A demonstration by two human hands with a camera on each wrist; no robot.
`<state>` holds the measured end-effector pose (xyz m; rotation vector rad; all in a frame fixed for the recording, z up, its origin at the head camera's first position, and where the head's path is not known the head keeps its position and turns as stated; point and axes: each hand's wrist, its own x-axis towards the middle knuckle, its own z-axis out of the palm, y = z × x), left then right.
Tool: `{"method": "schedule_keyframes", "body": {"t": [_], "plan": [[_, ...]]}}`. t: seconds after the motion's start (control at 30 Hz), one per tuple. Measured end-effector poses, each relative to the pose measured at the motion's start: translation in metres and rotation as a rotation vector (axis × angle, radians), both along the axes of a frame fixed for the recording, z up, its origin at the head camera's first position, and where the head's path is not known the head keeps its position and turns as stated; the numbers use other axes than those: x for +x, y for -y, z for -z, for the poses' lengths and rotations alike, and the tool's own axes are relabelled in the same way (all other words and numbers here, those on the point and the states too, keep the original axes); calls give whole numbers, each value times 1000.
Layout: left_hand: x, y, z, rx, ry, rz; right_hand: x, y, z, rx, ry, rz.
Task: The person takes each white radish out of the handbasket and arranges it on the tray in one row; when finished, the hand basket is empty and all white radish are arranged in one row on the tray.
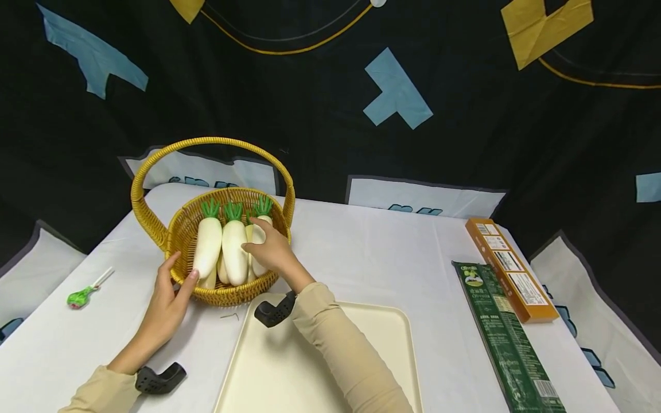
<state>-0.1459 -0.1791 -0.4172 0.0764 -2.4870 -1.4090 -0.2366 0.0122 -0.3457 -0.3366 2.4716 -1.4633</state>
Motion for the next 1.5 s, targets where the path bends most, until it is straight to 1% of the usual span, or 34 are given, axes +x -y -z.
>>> {"method": "schedule_keyframes", "body": {"t": [0.07, 0.27, 0.47, 0.57, 0.67, 0.8, 0.9, 1.07, 1.17, 1.27, 1.5], "plan": [[0, 0, 0, -2, -1, 1, 0, -1, 0, 18, -11, -17], [0, 1, 0, -7, -6, 7, 1, -3, -2, 50, -36, -25], [0, 1, 0, -2, 1, 7, 1, -5, -3, 61, -10, -39], [1, 2, 1, 0, 4, 7, 0, -6, -3, 38, 31, -54], [3, 2, 2, 0, 6, 4, -3, -8, 0, -5, 86, -88], [4, 3, 2, 0, 4, 6, -7, -12, 2, -93, 164, -124], [3, 2, 1, -1, -1, 15, -9, -13, 3, -170, 211, -124], [1, 2, 2, -5, -3, 16, -10, -14, 5, -313, 268, -99], [1, 2, 2, -6, 0, 11, -9, -15, 6, -391, 286, -77], [1, 2, 1, -7, -3, 11, -7, -15, 7, -446, 290, -61], [1, 2, 1, -9, -4, 7, -6, -17, 11, -525, 262, -54]]}}
